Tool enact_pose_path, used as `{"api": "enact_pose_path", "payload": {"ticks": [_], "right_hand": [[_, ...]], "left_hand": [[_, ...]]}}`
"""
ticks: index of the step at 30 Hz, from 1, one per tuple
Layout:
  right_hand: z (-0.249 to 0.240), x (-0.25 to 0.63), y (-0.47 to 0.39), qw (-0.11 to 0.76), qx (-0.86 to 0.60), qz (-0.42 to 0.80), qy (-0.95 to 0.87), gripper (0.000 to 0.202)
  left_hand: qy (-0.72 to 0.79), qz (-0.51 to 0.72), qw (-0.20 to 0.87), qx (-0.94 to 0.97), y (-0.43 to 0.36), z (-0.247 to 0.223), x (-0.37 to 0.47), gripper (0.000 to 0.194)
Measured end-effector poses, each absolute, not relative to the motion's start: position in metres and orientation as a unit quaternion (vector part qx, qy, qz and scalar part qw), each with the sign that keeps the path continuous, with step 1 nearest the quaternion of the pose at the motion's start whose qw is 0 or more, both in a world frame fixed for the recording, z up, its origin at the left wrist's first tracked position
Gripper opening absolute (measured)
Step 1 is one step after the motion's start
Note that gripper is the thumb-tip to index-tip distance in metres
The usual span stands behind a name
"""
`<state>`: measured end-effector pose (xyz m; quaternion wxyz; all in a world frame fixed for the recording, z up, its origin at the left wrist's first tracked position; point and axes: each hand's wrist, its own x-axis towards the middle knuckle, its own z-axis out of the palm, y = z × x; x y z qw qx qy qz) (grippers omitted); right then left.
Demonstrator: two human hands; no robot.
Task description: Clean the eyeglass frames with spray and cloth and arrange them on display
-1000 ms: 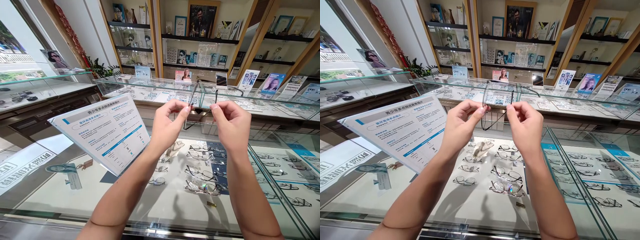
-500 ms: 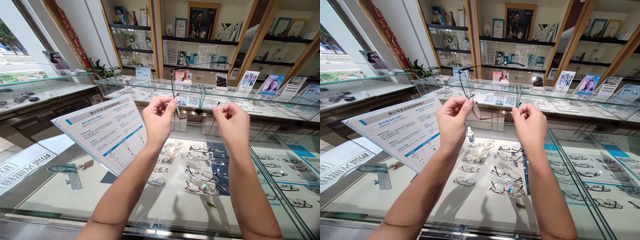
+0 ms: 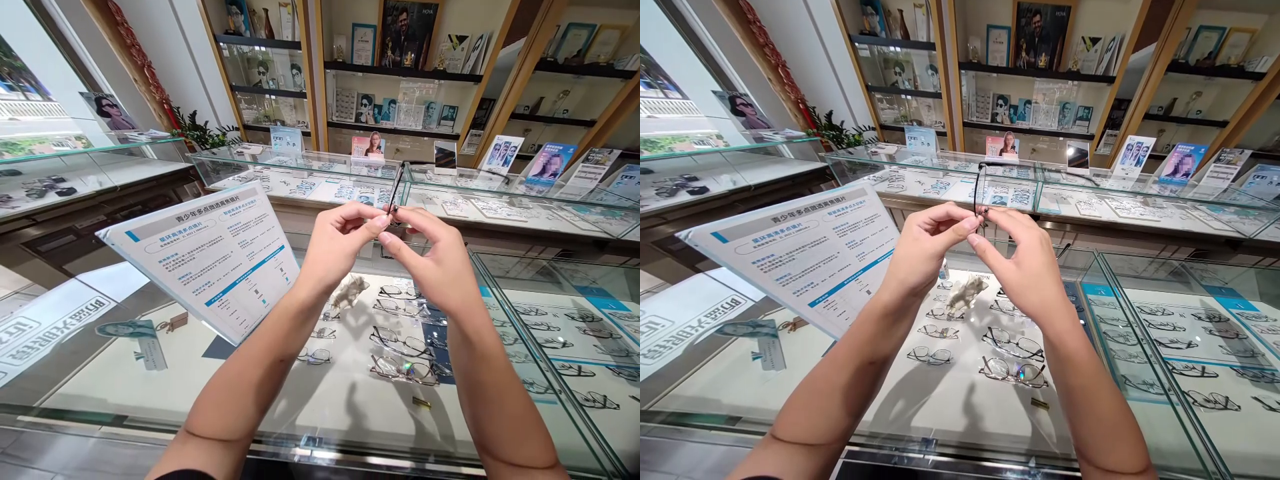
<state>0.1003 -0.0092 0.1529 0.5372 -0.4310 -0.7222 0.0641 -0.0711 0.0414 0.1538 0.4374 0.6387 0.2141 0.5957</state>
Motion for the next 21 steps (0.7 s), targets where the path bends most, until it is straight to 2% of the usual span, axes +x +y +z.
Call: {"api": "enact_pose_path", "payload": {"ticks": [3,6,12,17,19,21], "right_hand": [[0.156,0.1,-0.01,0.534,-0.423,0.1,-0.725,0.026],[0.156,0.098,-0.01,0.541,-0.416,0.126,-0.72,0.021],[0.152,0.097,-0.004,0.565,-0.434,0.089,-0.696,0.014],[0.152,0.101,-0.005,0.576,-0.447,0.038,-0.683,0.015],[0.154,0.103,-0.008,0.582,-0.446,0.031,-0.679,0.015],[0.157,0.106,-0.012,0.585,-0.446,0.026,-0.677,0.015]], "left_hand": [[0.202,0.574,0.474,0.637,0.046,0.154,-0.072,0.034],[0.224,0.553,0.468,0.652,0.048,0.153,-0.074,0.034],[0.263,0.592,0.32,0.691,0.042,0.153,-0.075,0.022],[0.326,0.601,0.215,0.697,0.08,0.129,-0.08,0.023],[0.396,0.598,0.16,0.679,0.107,0.103,-0.085,0.034],[0.481,0.582,0.121,0.644,0.13,0.072,-0.091,0.056]]}}
